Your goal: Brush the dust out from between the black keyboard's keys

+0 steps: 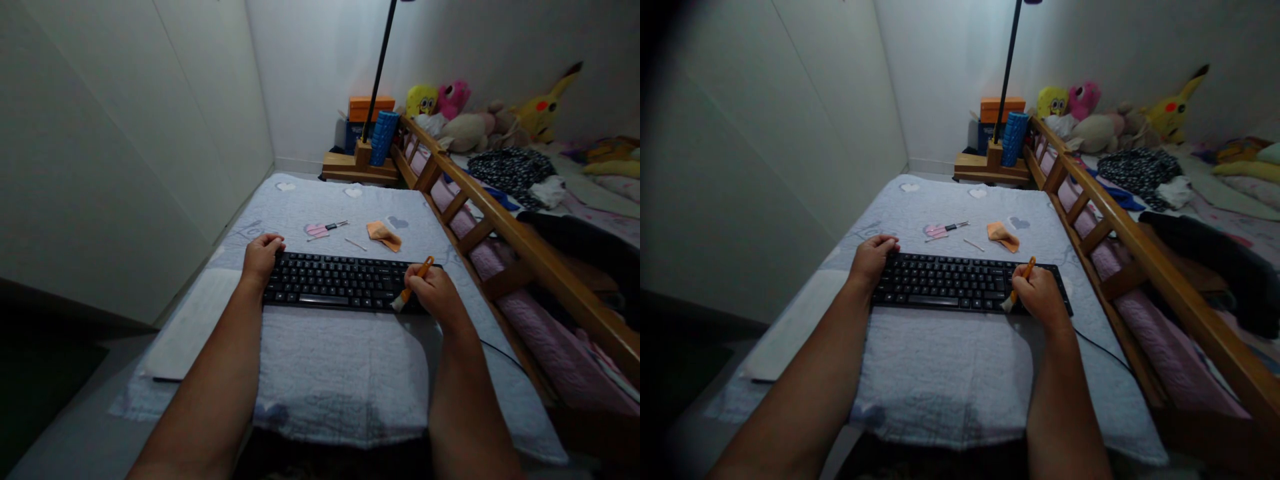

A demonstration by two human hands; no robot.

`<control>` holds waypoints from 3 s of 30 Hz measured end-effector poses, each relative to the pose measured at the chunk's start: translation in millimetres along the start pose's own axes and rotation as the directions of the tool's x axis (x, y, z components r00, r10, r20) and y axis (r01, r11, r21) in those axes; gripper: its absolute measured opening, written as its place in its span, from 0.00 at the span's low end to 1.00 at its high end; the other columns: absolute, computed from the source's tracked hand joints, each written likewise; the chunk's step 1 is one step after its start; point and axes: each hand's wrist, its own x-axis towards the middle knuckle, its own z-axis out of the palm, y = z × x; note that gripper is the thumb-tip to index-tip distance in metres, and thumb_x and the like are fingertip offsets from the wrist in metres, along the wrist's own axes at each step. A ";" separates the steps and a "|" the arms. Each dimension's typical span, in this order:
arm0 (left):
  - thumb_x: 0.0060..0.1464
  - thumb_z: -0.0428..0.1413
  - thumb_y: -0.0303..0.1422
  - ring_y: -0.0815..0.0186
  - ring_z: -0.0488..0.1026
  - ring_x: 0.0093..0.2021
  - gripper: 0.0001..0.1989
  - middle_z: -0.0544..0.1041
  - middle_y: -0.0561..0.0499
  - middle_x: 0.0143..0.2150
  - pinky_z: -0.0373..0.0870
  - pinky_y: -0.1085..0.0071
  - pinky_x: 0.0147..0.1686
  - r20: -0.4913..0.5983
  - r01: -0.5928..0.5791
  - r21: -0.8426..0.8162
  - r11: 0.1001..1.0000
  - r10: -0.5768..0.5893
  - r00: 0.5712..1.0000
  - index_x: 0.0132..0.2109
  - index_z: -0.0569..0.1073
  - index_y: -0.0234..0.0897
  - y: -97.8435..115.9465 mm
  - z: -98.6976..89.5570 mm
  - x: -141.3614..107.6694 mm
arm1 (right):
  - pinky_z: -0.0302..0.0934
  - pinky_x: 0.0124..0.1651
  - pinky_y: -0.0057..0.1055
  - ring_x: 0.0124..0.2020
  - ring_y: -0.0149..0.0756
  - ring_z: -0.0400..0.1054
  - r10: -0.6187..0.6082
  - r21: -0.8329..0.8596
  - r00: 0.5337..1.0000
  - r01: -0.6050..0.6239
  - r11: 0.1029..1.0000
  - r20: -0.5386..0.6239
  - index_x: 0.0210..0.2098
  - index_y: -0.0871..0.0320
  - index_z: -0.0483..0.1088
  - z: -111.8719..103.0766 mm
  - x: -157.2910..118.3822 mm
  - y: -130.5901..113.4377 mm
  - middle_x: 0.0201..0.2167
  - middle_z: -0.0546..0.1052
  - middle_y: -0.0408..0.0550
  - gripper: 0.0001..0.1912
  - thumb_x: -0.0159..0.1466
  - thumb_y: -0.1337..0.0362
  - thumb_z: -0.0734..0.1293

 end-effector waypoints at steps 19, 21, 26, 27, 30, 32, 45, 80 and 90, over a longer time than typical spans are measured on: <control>0.40 0.60 0.38 0.65 0.70 0.29 0.12 0.76 0.52 0.27 0.66 0.69 0.35 0.002 -0.008 0.011 1.000 0.008 1.000 0.33 0.77 0.36 -1.4 -0.3 0.8 | 0.54 0.28 0.31 0.23 0.35 0.61 0.109 0.139 0.939 -0.067 0.988 -0.326 0.23 0.56 0.70 -7.4 1.4 18.2 0.17 0.67 0.41 0.08 0.52 0.60 0.62; 0.40 0.60 0.37 0.65 0.70 0.29 0.12 0.76 0.52 0.27 0.67 0.69 0.36 0.001 -0.009 0.011 1.000 0.009 1.000 0.33 0.77 0.36 -1.3 -0.3 0.8 | 0.56 0.28 0.31 0.23 0.35 0.64 0.128 0.156 0.928 -0.077 0.985 -0.351 0.27 0.57 0.73 -6.1 3.6 23.6 0.19 0.70 0.42 0.09 0.55 0.58 0.64; 0.40 0.60 0.38 0.65 0.71 0.29 0.12 0.75 0.52 0.27 0.67 0.68 0.36 -0.001 -0.003 0.007 1.000 0.003 1.000 0.33 0.77 0.37 -2.5 -0.3 1.9 | 0.61 0.30 0.32 0.25 0.38 0.70 0.105 0.147 0.953 -0.065 0.987 -0.283 0.34 0.58 0.76 0.7 8.6 27.6 0.24 0.77 0.47 0.17 0.58 0.51 0.67; 0.40 0.60 0.38 0.65 0.71 0.29 0.12 0.76 0.52 0.27 0.67 0.68 0.36 -0.001 -0.002 0.009 1.000 0.002 1.000 0.33 0.77 0.37 -3.0 -0.4 2.2 | 0.62 0.31 0.33 0.25 0.39 0.70 0.102 0.133 0.956 -0.067 0.989 -0.274 0.34 0.58 0.76 1.4 9.1 27.4 0.25 0.78 0.47 0.18 0.59 0.50 0.67; 0.40 0.60 0.38 0.65 0.71 0.30 0.13 0.76 0.52 0.27 0.67 0.68 0.36 0.001 -0.009 0.016 1.000 0.009 1.000 0.34 0.77 0.36 -4.1 -0.6 3.1 | 0.61 0.32 0.33 0.27 0.40 0.71 0.070 0.044 0.957 -0.060 0.997 -0.283 0.32 0.58 0.76 1.1 9.2 25.2 0.25 0.78 0.48 0.18 0.59 0.49 0.66; 0.40 0.60 0.38 0.65 0.71 0.30 0.13 0.76 0.52 0.27 0.67 0.68 0.37 0.006 -0.017 0.019 1.000 0.017 1.000 0.34 0.77 0.36 -4.7 -0.8 3.4 | 0.61 0.33 0.33 0.28 0.41 0.71 0.041 -0.016 0.954 -0.048 0.999 -0.297 0.29 0.58 0.75 -0.9 8.1 22.9 0.24 0.77 0.48 0.17 0.59 0.50 0.65; 0.40 0.60 0.38 0.65 0.71 0.30 0.13 0.76 0.52 0.27 0.68 0.68 0.37 0.002 -0.023 0.022 0.999 0.023 1.000 0.34 0.77 0.36 -7.2 -0.8 6.2 | 0.63 0.34 0.34 0.27 0.40 0.71 0.045 0.081 0.957 -0.022 0.996 -0.287 0.35 0.58 0.75 4.6 8.7 26.6 0.26 0.78 0.48 0.18 0.62 0.49 0.65; 0.39 0.60 0.38 0.64 0.71 0.30 0.13 0.76 0.52 0.26 0.67 0.69 0.35 0.006 -0.013 0.015 1.000 0.013 1.000 0.33 0.77 0.36 -7.3 -0.7 7.6 | 0.59 0.33 0.33 0.25 0.38 0.68 0.063 0.034 0.907 -0.053 0.998 -0.416 0.22 0.56 0.71 -0.4 7.0 26.8 0.17 0.71 0.43 0.14 0.58 0.54 0.63; 0.39 0.59 0.39 0.65 0.70 0.29 0.14 0.76 0.52 0.27 0.66 0.69 0.36 0.008 -0.012 0.023 1.000 0.012 1.000 0.34 0.77 0.36 -8.9 -1.1 7.5 | 0.63 0.37 0.37 0.28 0.43 0.72 0.045 -0.058 0.889 -0.080 0.995 -0.455 0.30 0.57 0.76 3.1 12.2 30.8 0.23 0.77 0.49 0.20 0.60 0.47 0.63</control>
